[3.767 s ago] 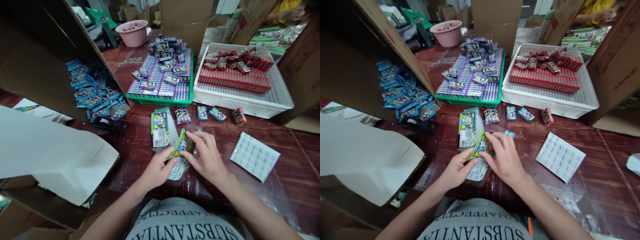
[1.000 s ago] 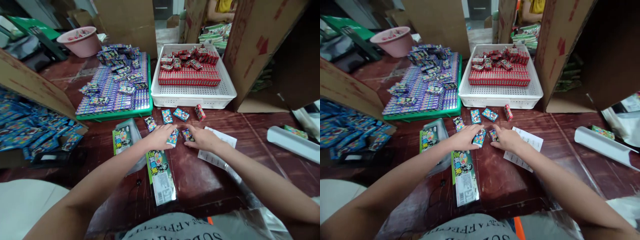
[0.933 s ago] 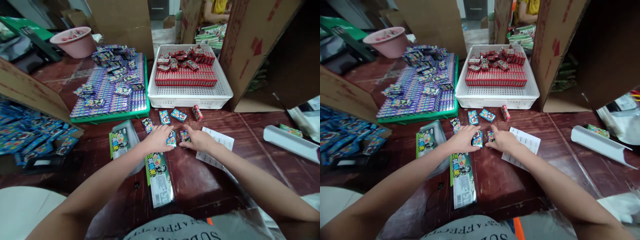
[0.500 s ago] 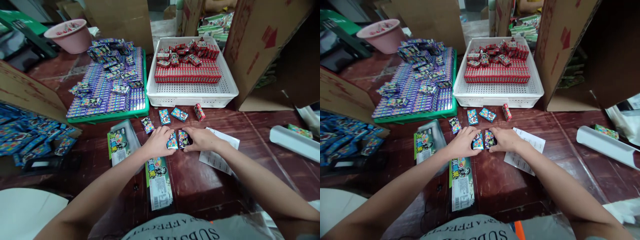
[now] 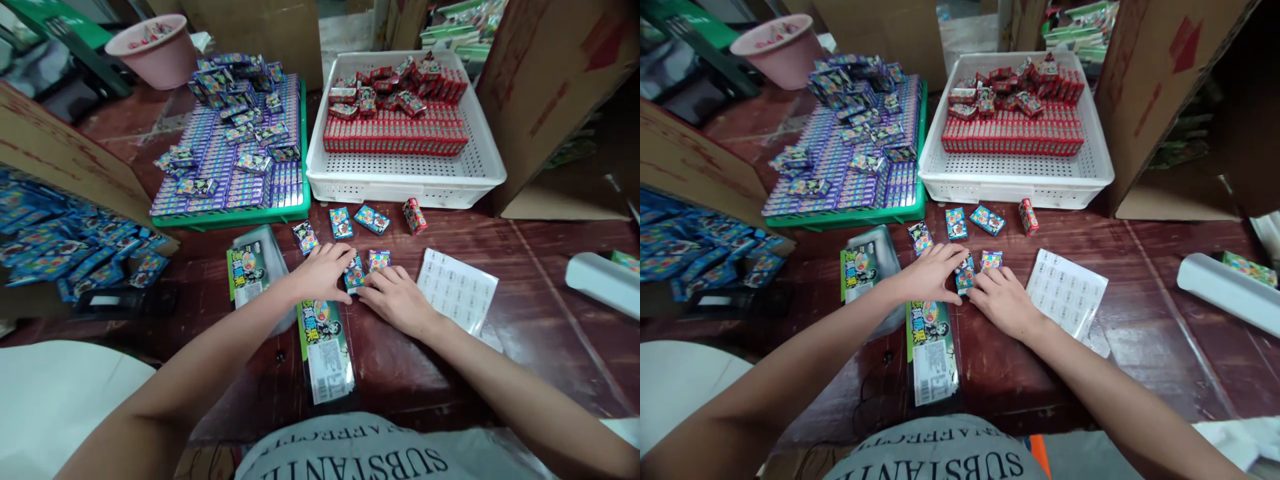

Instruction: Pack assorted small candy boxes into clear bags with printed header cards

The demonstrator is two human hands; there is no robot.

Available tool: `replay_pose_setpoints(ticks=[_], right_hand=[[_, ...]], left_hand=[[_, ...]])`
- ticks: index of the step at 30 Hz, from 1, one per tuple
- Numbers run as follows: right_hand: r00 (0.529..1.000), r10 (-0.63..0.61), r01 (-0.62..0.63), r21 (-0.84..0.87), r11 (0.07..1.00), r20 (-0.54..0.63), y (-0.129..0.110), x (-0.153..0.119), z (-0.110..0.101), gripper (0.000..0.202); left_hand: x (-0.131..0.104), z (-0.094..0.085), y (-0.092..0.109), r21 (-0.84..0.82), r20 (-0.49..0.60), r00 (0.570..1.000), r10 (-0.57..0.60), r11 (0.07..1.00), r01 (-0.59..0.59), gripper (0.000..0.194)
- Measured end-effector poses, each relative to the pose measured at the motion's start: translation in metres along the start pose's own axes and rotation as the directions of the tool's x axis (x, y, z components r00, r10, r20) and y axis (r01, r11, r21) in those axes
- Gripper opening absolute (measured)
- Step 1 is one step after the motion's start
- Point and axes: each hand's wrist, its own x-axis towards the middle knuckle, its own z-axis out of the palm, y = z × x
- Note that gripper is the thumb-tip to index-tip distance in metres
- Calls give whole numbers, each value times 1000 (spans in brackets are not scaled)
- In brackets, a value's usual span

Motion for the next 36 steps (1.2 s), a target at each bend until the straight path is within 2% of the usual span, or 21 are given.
replay_pose_setpoints(ticks=[4, 8, 12, 14, 19, 24, 30, 36], right_hand=[[999, 21, -20, 12, 1000, -49, -3, -8, 7, 15], [989, 69, -71, -13, 997, -134, -2, -9, 8, 16], [992, -28, 23, -40, 999, -121, -2, -9, 8, 17], [991, -51, 47, -35, 998, -127, -3, -10, 8, 17], [992, 49, -54, -35, 998, -117, -3, -12, 8, 20], [997, -15, 12, -50, 999, -70, -3, -14, 8, 20], [994, 44, -50, -58, 997, -99, -2, -12, 9, 21], [995, -5, -3, -81, 997, -103, -1, -6, 5, 19]], left_hand=[[0, -1, 0, -17, -2, 1000, -5, 1000, 5, 102], [0, -2, 0, -31, -12, 1000, -13, 999, 12, 95], [-1, 0, 0, -53, -33, 999, -21, 998, 19, 88], [-1, 1, -1, -68, -33, 999, -26, 997, 23, 90], [-2, 0, -4, -113, 17, 1000, -15, 993, 17, 106], [-2, -2, -3, -106, 44, 998, -38, 993, 42, 108], [-1, 0, -1, -90, 28, 999, -44, 995, 47, 109], [-1, 3, 5, -74, -30, 995, -91, 993, 89, 105]])
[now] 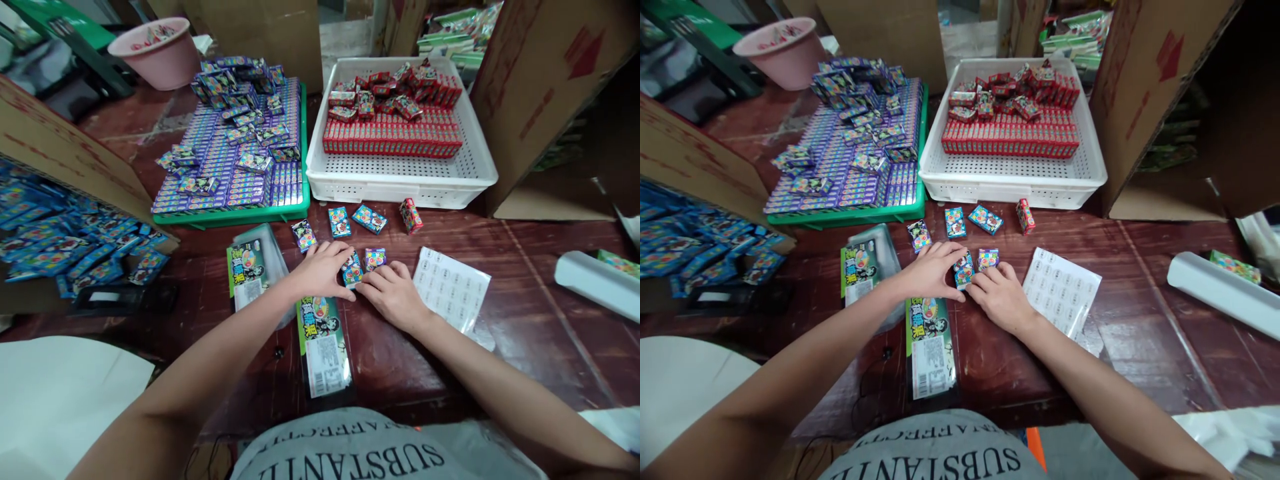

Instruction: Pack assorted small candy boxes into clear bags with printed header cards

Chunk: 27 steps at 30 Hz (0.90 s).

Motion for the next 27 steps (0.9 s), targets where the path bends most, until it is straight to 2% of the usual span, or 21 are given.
replay_pose_setpoints(ticks=[4, 10, 15, 18, 23, 27], right_hand=[[999, -44, 44, -5, 999, 3, 0, -4, 0, 19], [1000, 22, -22, 15, 1000, 4, -1, -5, 2, 20], [1000, -17, 17, 2, 1000, 10, -2, -2, -1, 22], [999, -39, 39, 10, 999, 14, -4, -3, 1, 22], [999, 40, -41, 23, 999, 9, -7, -5, 4, 23], [1000, -26, 26, -10, 1000, -7, -8, -6, 5, 24]], left_hand=[[0, 1, 1, 10, 9, 1000, -7, 1000, 7, 108], [0, 1, -1, 8, 9, 1000, -3, 1000, 3, 105], [0, 3, 0, 9, 1, 1000, -5, 1000, 5, 99], [-1, 3, 1, 6, 15, 1000, -16, 1000, 15, 106], [-1, 0, 2, -4, 39, 999, -21, 1000, 21, 110], [-1, 2, 2, -4, 18, 999, -27, 1000, 27, 105]])
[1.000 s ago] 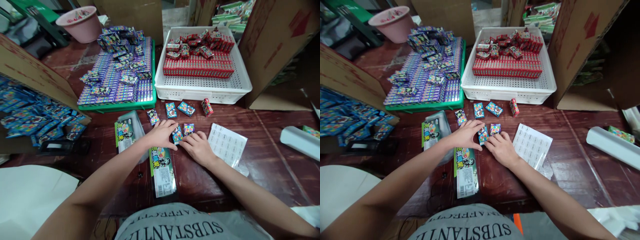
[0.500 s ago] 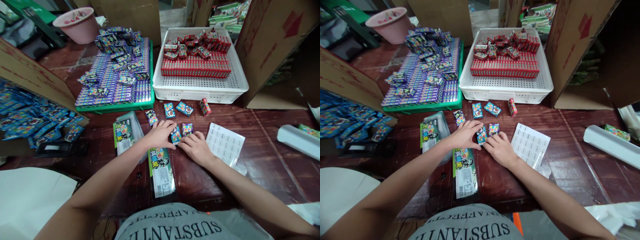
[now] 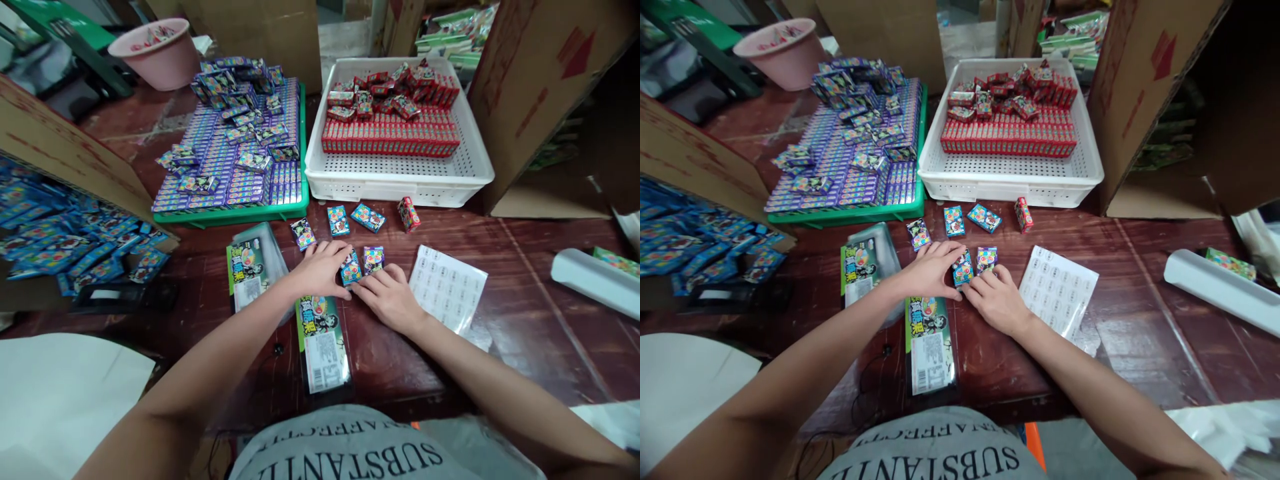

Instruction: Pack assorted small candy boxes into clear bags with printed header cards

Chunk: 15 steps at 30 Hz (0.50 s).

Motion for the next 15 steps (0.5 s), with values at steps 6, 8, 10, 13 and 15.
replay_pose_setpoints(ticks=[6, 8, 10, 13, 15], right_hand=[[997, -73, 71, -88, 994, -17, 0, -6, 1, 28], [994, -107, 103, -100, 990, -39, 1, -8, 0, 28], [990, -133, 128, -94, 987, -45, 1, -10, -1, 29], [994, -103, 100, -98, 990, -25, 2, -10, -3, 28], [998, -61, 58, -114, 992, -25, 2, -9, -4, 26]], left_hand=[[-2, 4, 4, 16, -34, 999, -9, 1000, 10, 94], [-2, 4, 4, 16, -31, 999, -14, 1000, 15, 92], [-2, 4, 4, 9, -28, 999, -17, 1000, 18, 91], [-2, 5, 2, -15, -34, 999, -17, 1000, 17, 93], [-2, 6, 2, -32, -54, 998, -26, 999, 24, 91]])
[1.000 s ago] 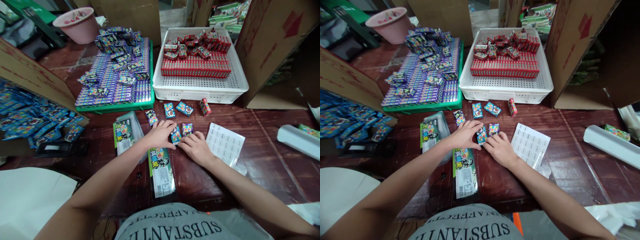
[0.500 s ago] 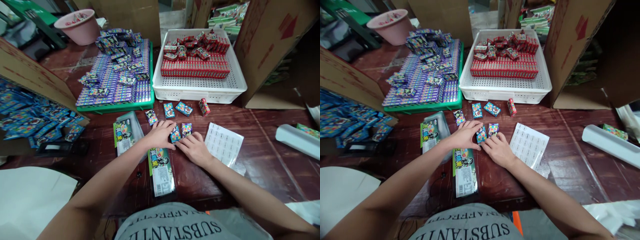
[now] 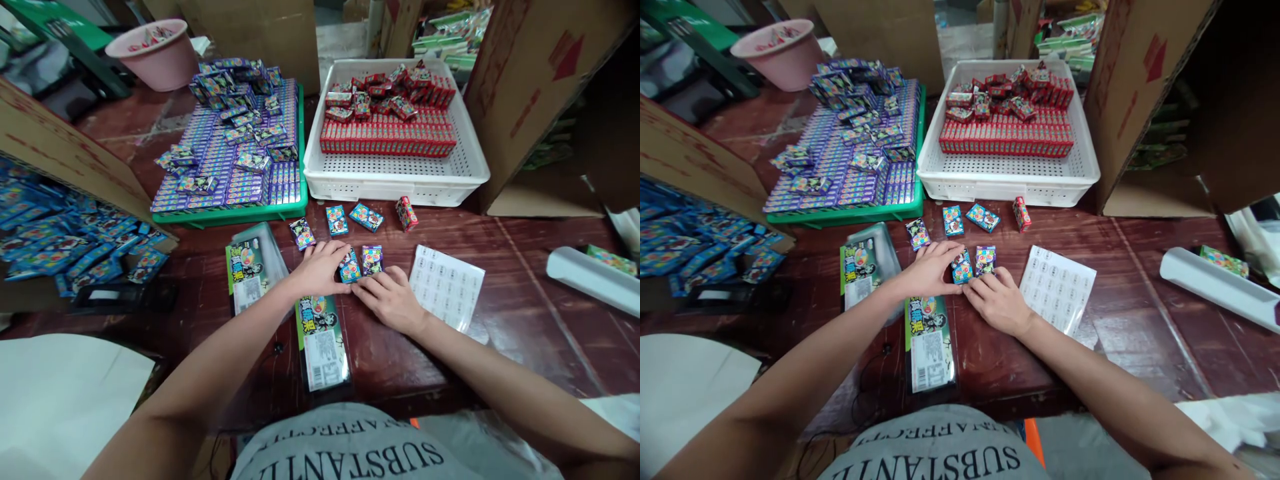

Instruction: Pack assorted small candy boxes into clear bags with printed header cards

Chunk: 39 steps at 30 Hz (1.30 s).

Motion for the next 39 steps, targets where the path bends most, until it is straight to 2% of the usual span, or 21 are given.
replay_pose_setpoints(ticks=[5, 9, 12, 14, 15, 16, 18, 20, 22, 24, 25, 27, 29, 31, 32, 33, 34, 36, 38, 39], right_hand=[[987, 152, -151, 18, 988, -50, 2, 5, -1, 18], [928, 353, -340, 111, 934, -121, -6, 7, 0, 15], [915, 384, -357, 195, 914, -127, -3, 8, -4, 25], [896, 420, -378, 248, 892, -147, 16, 10, -9, 36], [869, 470, -421, 267, 867, -156, 32, 11, -13, 43], [831, 538, -487, 279, 827, -142, 51, 13, -17, 51], [735, 677, -644, 268, 716, -43, 93, 17, -24, 62], [650, 754, -753, 216, 621, 97, 126, 23, -28, 62], [609, 776, -793, 161, 588, 164, 142, 30, -28, 48], [628, 759, -778, 119, 616, 172, 135, 39, -26, 29], [656, 735, -754, 104, 649, 174, 125, 42, -26, 22], [731, 657, -679, 92, 729, 183, 101, 45, -27, 21], [804, 556, -585, 115, 803, 211, 83, 42, -35, 31], [856, 490, -514, 174, 840, 161, 87, 31, -50, 40], [862, 502, -505, 198, 840, 69, 100, 23, -58, 39], [834, 546, -522, 211, 827, -76, 120, 14, -66, 36], [748, 605, -571, 200, 796, -272, 146, 3, -74, 33], [460, 650, -706, 194, 681, -606, 208, -24, -89, 37], [136, 595, -841, 226, 492, -792, 271, -55, -108, 61], [-17, 559, -889, 268, 371, -829, 300, -70, -120, 76]], left_hand=[[-8, 4, 6, -38, -100, 993, -61, 998, 57, 77], [-17, 4, 11, -82, -118, 992, -50, 996, 41, 81], [-19, 5, 11, -48, -130, 991, -24, 999, 18, 80], [-16, 5, 11, -3, -127, 992, -16, 1000, 16, 75], [-13, 5, 11, 19, -116, 993, -13, 1000, 15, 73], [-9, 6, 12, 37, -105, 994, -13, 999, 17, 75], [1, 7, 15, 67, -99, 995, -19, 997, 26, 88], [12, 9, 21, 92, -130, 991, -13, 995, 25, 107], [22, 14, 27, 119, -165, 986, 24, 993, -4, 115], [30, 19, 30, 154, -178, 981, 74, 987, -47, 102], [32, 22, 30, 172, -181, 979, 93, 983, -62, 92], [35, 27, 26, 200, -190, 975, 114, 977, -75, 75], [36, 30, 21, 211, -200, 972, 123, 974, -80, 70], [35, 31, 16, 211, -204, 969, 138, 973, -94, 73], [34, 31, 14, 210, -206, 967, 149, 972, -105, 75], [33, 32, 12, 212, -211, 964, 160, 971, -115, 77], [32, 33, 10, 218, -222, 960, 171, 968, -122, 80], [29, 36, 5, 243, -272, 942, 197, 961, -131, 81], [28, 39, 0, 273, -335, 913, 235, 951, -144, 80], [28, 39, -3, 280, -360, 898, 251, 948, -153, 78]])
